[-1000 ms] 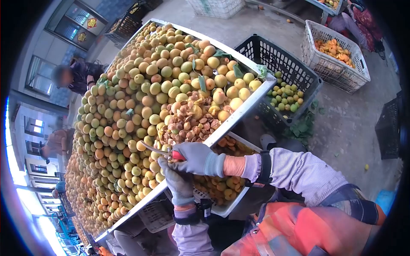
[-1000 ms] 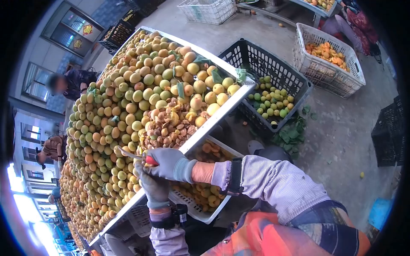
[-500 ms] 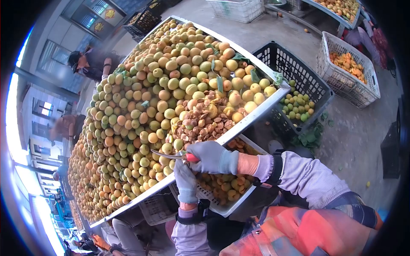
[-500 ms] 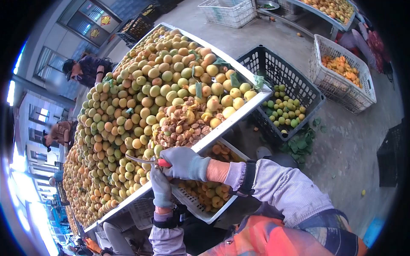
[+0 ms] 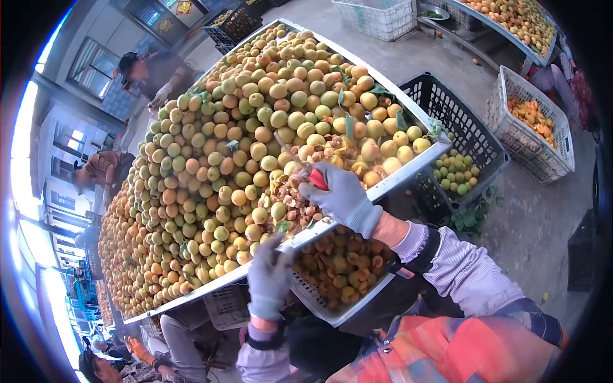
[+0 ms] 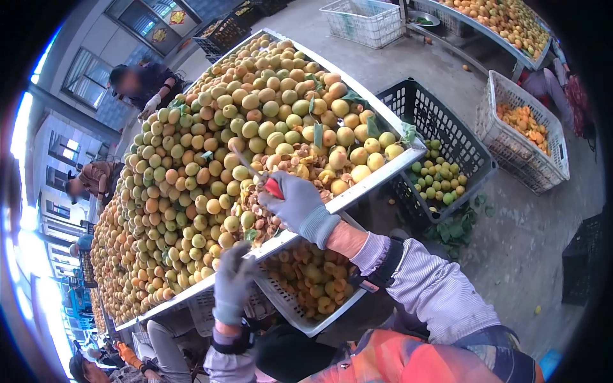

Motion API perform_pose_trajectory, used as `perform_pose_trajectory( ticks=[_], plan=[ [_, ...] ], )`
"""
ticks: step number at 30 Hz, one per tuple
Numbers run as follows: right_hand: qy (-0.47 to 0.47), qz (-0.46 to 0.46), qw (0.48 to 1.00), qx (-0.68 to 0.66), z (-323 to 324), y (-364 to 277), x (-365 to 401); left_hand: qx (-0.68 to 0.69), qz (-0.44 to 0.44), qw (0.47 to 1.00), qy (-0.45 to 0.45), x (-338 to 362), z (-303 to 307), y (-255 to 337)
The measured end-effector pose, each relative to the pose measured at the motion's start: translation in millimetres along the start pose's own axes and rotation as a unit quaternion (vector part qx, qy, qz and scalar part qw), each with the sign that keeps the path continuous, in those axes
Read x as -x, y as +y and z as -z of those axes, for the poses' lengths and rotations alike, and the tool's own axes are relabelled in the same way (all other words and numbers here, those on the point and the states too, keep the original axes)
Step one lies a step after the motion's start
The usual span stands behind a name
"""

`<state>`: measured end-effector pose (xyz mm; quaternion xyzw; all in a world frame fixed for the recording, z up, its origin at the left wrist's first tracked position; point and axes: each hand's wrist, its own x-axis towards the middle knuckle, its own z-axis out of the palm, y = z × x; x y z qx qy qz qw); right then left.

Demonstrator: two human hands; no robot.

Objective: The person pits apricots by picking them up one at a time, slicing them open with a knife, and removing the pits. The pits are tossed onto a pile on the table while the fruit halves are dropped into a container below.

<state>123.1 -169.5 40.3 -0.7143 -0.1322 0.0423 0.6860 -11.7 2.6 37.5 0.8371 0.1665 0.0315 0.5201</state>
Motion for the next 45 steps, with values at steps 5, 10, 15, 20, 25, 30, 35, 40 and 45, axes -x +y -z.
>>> perform_pose_trajectory(
  ticks=[5, 10, 15, 20, 25, 30, 35, 40, 45],
  plan=[
    [-0.058, -0.089, 0.987, -0.119, 2, -1, 0, -0.269, -0.076, 0.953, 0.119, -86, 43, -11],
    [-0.105, -0.157, 0.975, -0.118, 8, -12, 2, -0.449, -0.007, 0.884, 0.129, -147, 48, -30],
    [-0.124, -0.093, 0.987, -0.045, 8, 0, 2, -0.288, -0.012, 0.951, 0.108, -159, 56, -47],
    [-0.17, -0.139, 0.962, -0.161, 4, -5, 8, 0.16, 0.029, 0.982, 0.1, -118, 67, -13],
    [-0.296, -0.18, 0.906, -0.244, -14, -5, 29, 0.559, 0.003, 0.828, -0.049, -57, 41, -4],
    [-0.37, -0.224, 0.87, -0.237, -24, -12, 46, 0.691, 0.026, 0.713, -0.116, -17, -1, 2],
    [-0.381, -0.232, 0.872, -0.202, -23, 0, 46, 0.757, 0.032, 0.641, -0.121, -12, -19, -27],
    [-0.398, -0.192, 0.889, -0.122, -24, 13, 46, 0.712, 0.018, 0.69, -0.126, -13, -21, -32],
    [-0.407, -0.166, 0.891, -0.11, -25, 14, 46, 0.655, 0.097, 0.75, 0.002, -7, -27, -18]
  ],
)
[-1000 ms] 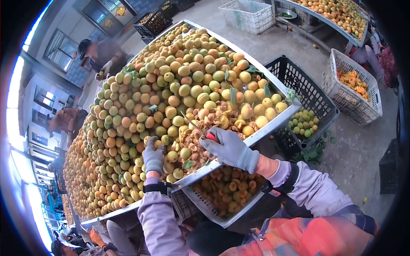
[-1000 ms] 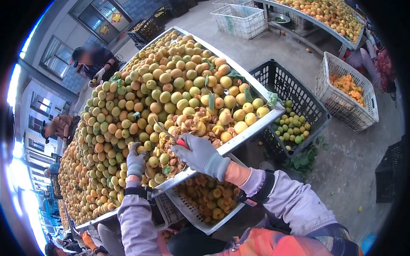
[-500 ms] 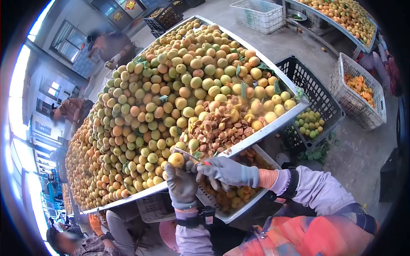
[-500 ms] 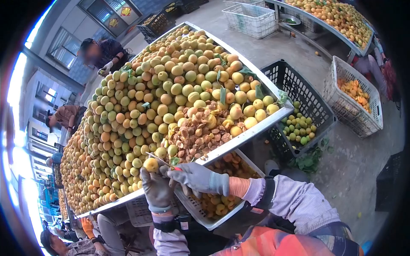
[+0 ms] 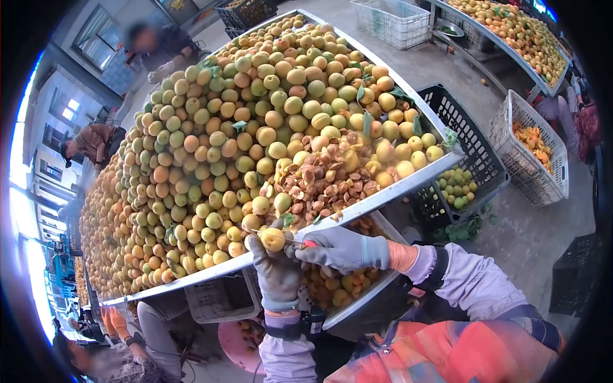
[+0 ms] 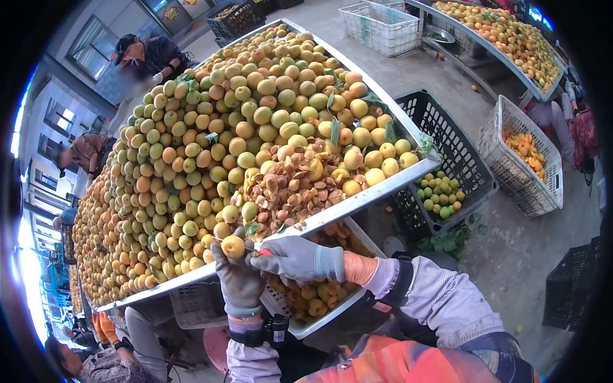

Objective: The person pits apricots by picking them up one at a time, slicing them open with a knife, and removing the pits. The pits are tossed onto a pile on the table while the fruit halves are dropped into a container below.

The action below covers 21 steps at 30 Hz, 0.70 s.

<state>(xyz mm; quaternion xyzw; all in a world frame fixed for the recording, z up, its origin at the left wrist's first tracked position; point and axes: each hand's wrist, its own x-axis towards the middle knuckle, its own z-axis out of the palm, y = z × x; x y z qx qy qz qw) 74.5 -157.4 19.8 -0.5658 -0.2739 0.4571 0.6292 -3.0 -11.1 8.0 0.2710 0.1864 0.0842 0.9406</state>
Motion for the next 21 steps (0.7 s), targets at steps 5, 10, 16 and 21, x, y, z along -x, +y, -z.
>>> perform_pose_trajectory(
  ticks=[5, 10, 16, 21],
  plan=[
    [-0.026, -0.029, 0.999, 0.013, 1, 1, -1, 0.017, 0.009, 0.999, 0.034, 0, -8, 2],
    [-0.022, -0.025, 0.999, 0.031, 1, -1, 1, 0.053, 0.007, 0.995, -0.084, -2, 4, 2],
    [-0.012, -0.067, 0.998, -0.006, 2, 4, 0, -0.05, -0.082, 0.995, 0.035, -5, -2, -7],
    [-0.01, -0.066, 0.998, -0.002, -1, -6, 5, 0.011, -0.046, 0.999, 0.005, -7, 10, -1]
  ],
)
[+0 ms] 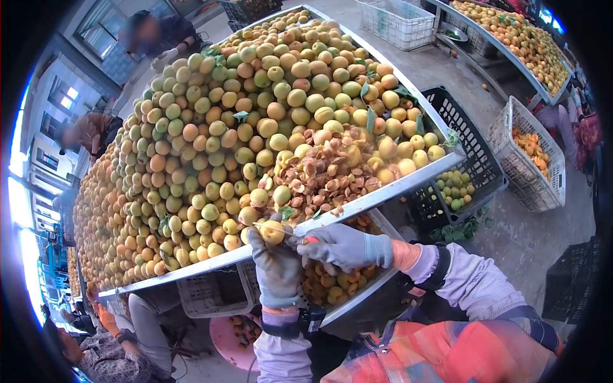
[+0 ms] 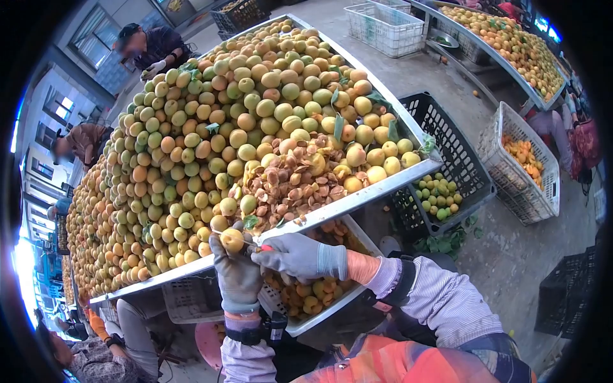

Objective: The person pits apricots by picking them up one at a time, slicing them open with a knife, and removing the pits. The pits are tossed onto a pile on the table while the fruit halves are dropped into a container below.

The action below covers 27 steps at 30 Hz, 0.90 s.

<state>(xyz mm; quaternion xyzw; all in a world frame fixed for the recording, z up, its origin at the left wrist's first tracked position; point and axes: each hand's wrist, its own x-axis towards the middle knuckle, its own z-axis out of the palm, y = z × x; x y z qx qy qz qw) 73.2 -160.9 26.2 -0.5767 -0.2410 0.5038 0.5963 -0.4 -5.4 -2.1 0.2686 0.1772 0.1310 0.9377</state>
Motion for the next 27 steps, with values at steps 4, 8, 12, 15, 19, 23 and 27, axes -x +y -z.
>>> perform_pose_trajectory(
  ticks=[4, 8, 12, 15, 19, 23, 27],
  plan=[
    [-0.012, 0.002, 1.0, 0.028, -4, 3, 0, -0.009, 0.01, 1.0, -0.016, -2, 5, 0],
    [-0.007, -0.019, 0.999, 0.026, -3, -4, 3, -0.008, -0.014, 0.999, 0.046, 0, -4, -3],
    [-0.007, 0.003, 1.0, 0.025, -4, 3, 0, -0.01, 0.001, 0.999, 0.045, 0, -3, -4],
    [0.007, -0.011, 1.0, 0.02, -5, 1, 1, -0.012, -0.002, 0.999, 0.051, -1, -2, -5],
    [0.003, -0.024, 1.0, 0.017, -4, 3, 0, -0.027, -0.015, 0.998, 0.052, 1, -9, -6],
    [0.008, 0.002, 1.0, 0.006, -3, 8, -2, -0.02, -0.008, 1.0, -0.015, 6, -13, -4],
    [0.001, 0.023, 1.0, -0.005, -1, -1, 3, 0.006, -0.004, 0.999, -0.033, 8, -15, -5]
  ],
)
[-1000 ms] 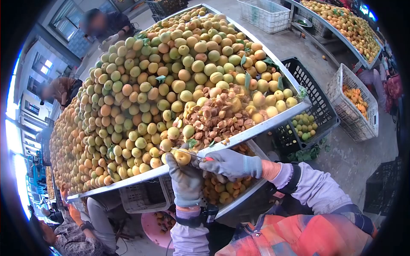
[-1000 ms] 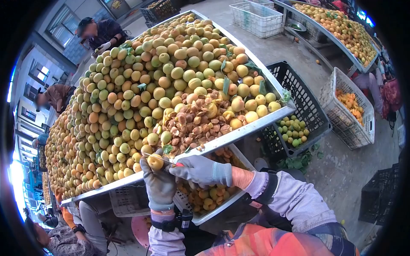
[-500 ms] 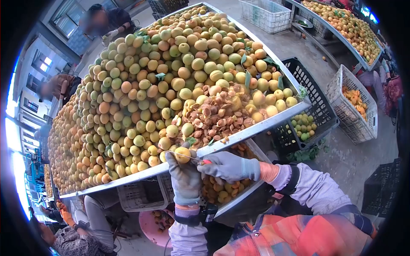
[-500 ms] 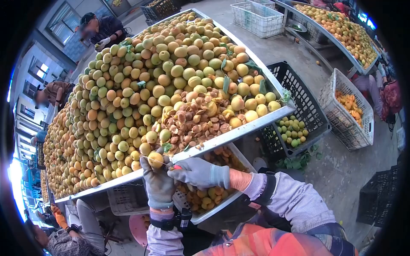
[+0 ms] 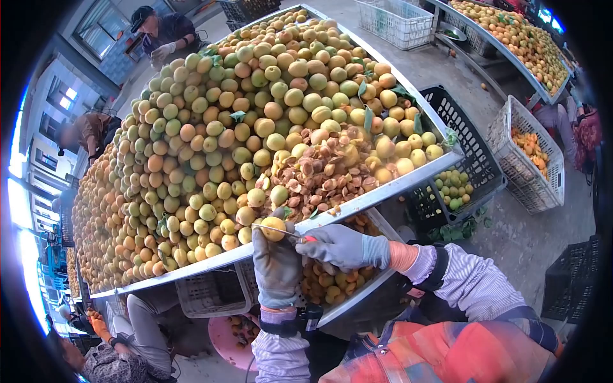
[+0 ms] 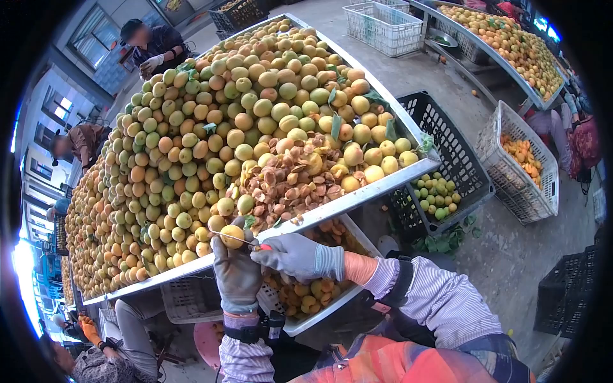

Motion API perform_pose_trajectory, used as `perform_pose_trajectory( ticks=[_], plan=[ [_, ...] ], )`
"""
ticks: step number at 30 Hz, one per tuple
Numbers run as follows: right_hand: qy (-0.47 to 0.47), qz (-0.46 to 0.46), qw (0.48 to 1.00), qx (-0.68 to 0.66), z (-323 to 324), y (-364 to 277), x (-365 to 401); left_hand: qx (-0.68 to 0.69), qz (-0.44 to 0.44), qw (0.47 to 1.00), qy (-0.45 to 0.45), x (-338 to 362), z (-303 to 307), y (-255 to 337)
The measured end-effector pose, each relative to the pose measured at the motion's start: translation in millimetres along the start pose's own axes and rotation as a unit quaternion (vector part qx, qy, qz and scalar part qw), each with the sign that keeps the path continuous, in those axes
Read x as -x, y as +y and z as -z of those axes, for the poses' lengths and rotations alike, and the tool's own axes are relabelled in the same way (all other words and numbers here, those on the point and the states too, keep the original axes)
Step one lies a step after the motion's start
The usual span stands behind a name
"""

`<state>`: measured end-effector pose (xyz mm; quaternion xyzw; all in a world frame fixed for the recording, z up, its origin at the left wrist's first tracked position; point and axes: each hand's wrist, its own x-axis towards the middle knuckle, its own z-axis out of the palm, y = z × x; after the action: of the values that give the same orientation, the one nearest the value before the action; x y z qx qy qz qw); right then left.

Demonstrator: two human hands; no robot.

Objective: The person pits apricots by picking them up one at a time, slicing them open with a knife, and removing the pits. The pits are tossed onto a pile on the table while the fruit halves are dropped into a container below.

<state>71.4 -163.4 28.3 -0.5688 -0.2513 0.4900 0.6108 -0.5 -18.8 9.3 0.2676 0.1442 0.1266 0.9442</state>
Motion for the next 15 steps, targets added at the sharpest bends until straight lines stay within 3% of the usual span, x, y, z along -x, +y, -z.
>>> perform_pose_trajectory(
  ticks=[3, 5, 8, 9, 11, 15],
  plan=[
    [0.002, -0.007, 1.0, 0.016, 2, 6, 0, 0.033, 0.005, 0.999, -0.004, -1, 5, -2],
    [0.038, 0.085, 0.995, 0.044, 1, 20, -6, 0.034, -0.004, 0.999, -0.011, -3, 12, -6],
    [0.069, 0.108, 0.986, 0.103, -3, 28, -8, 0.007, 0.0, 1.0, -0.017, -4, 17, -9],
    [0.07, 0.109, 0.986, 0.103, -4, 27, -8, -0.013, -0.003, 1.0, -0.022, -3, 14, -9],
    [0.021, -0.016, 0.999, 0.039, -5, 21, -6, -0.032, -0.007, 0.999, -0.028, 2, 7, -9],
    [0.001, 0.054, 0.998, 0.015, -3, 30, -13, -0.08, -0.05, 0.995, -0.018, 4, -3, -2]
  ],
)
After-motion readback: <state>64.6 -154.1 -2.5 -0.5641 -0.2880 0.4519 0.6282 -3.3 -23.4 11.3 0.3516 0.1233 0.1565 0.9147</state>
